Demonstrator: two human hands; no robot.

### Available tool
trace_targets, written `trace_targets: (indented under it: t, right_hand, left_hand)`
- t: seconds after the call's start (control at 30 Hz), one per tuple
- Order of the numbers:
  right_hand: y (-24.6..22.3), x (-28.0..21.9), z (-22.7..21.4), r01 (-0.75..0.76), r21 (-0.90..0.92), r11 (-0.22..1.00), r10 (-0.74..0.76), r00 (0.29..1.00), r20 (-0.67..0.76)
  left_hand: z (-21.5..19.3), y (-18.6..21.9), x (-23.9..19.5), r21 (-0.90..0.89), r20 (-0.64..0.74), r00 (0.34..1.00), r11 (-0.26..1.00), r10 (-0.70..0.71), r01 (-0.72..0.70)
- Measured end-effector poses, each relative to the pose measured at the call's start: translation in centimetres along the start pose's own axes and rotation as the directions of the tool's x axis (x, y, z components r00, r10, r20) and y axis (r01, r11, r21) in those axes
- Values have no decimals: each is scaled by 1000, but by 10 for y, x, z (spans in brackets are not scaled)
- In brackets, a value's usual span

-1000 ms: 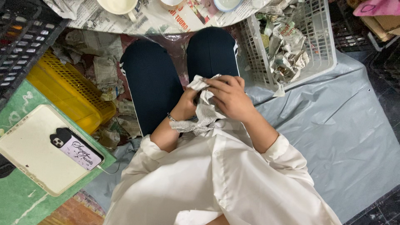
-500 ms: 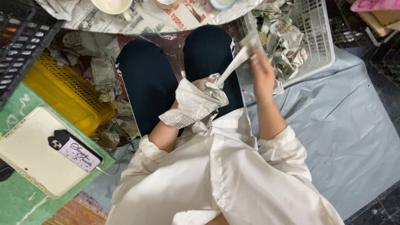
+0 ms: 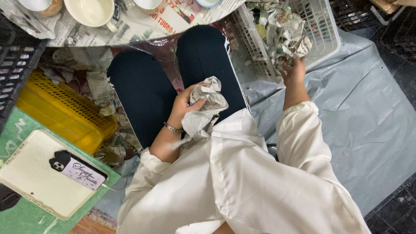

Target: The person repeatedly folds and unfolds sheets of newspaper while seated. They handle the paper with both hands, smoothing and creasing it, then place folded pieces into a white plastic basket nearby.

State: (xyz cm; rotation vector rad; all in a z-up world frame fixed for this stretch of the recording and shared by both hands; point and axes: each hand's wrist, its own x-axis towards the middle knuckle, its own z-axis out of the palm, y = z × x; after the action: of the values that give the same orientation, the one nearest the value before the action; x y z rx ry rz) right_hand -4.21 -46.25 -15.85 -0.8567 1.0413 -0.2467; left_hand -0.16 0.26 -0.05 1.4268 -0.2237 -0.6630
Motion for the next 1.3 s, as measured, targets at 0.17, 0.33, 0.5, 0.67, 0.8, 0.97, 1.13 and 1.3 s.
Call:
trace_targets:
  t: [0.17, 0.33, 0.5, 0.67, 0.8, 0.97, 1.13, 1.3]
  right_hand:
    - [-38, 25, 4, 337, 139, 931, -331, 941, -63]
    - [-57, 15, 32, 378, -149, 914, -375, 926, 48]
    - [-36, -74, 99, 356, -193, 914, -266, 888, 376]
    - [-22, -210, 144, 714, -201, 671, -431, 595, 678]
    - [-45, -273, 164, 964, 54, 259, -252, 14, 968]
    - [-40, -294, 172, 934, -126, 334, -244, 215, 946]
    - [-33, -289, 156, 963, -251, 100, 1, 252, 968]
    - [-23, -293, 159, 893, -448, -32, 60, 450, 891]
  left_hand:
    - [9, -5, 4, -163, -19, 994, 981, -112, 107]
    - [11, 0, 6, -87, -61, 985, 984, -162, 156]
    - [5, 19, -6, 505, -75, 945, 829, 317, -238]
    - [15, 26, -5, 649, -11, 907, 693, 422, -314]
    - [23, 34, 10, 710, -7, 885, 626, 465, -323]
    - [24, 47, 5, 809, 75, 822, 447, 565, -381]
    - [23, 41, 13, 809, 39, 889, 507, 457, -297]
    - [9, 31, 30, 772, -84, 854, 575, 514, -271]
